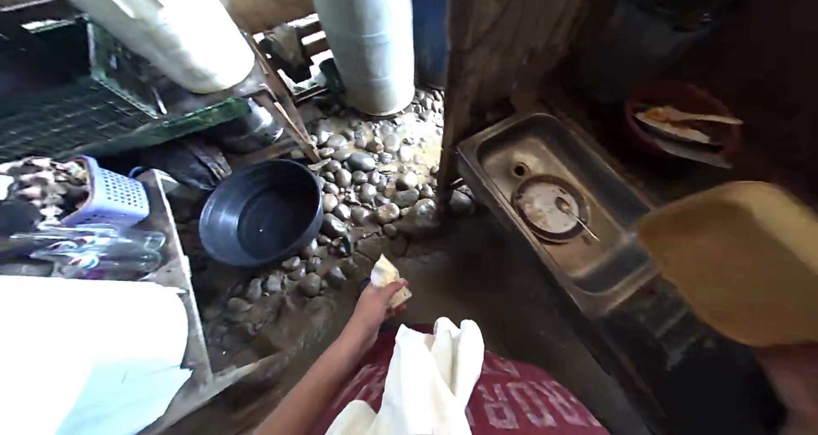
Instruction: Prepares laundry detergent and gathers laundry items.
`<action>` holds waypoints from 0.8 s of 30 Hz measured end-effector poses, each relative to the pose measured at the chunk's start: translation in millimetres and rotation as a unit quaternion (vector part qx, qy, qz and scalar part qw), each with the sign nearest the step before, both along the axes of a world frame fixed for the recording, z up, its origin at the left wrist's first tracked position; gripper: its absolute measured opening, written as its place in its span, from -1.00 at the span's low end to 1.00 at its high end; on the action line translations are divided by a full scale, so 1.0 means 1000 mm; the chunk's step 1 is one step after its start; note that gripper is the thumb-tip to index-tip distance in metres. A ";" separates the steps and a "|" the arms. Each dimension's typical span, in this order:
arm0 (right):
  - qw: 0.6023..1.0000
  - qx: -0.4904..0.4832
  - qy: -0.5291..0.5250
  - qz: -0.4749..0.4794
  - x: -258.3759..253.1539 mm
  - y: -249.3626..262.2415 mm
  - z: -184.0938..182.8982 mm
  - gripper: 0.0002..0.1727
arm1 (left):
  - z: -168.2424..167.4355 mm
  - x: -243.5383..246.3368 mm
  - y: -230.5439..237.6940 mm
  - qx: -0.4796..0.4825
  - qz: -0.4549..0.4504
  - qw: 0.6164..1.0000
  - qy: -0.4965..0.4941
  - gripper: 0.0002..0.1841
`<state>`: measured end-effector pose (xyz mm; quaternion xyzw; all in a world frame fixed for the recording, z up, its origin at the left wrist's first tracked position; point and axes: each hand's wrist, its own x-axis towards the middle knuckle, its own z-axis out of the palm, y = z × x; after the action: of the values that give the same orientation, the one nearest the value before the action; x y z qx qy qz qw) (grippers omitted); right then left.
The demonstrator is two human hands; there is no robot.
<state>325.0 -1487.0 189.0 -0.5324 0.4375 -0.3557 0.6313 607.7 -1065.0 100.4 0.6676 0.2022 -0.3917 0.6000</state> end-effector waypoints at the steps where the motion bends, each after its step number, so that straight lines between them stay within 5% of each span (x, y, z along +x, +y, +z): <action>1: 0.999 0.019 0.038 0.029 0.037 0.013 -0.022 -0.66 | -0.004 0.025 0.016 0.001 0.019 1.000 -0.015 -0.62; 7: 0.944 0.235 0.148 0.176 0.317 0.203 -0.111 -0.56 | 0.001 0.182 0.114 0.094 0.053 0.977 -0.183 -0.27; 12: 0.871 0.326 0.187 0.315 0.477 0.301 -0.124 -0.44 | 0.029 0.292 0.126 0.116 -0.194 0.909 -0.350 -0.06; 14: 0.861 0.343 0.180 0.331 0.526 0.309 -0.118 -0.46 | 0.028 0.330 0.115 0.083 -0.236 0.891 -0.379 0.02; 18: 0.847 0.347 0.193 0.355 0.617 0.280 -0.131 -0.47 | 0.004 0.400 0.099 0.051 -0.107 0.893 -0.434 -0.24; 24: 0.834 0.386 0.177 0.351 0.747 0.192 -0.165 -0.49 | -0.028 0.527 0.048 0.096 -0.017 0.930 -0.355 -0.45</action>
<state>1071.9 -1295.0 23.5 -0.4171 0.4268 0.1880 0.7801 1134.9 -1017.4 72.6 0.8210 0.0007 -0.1178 0.5586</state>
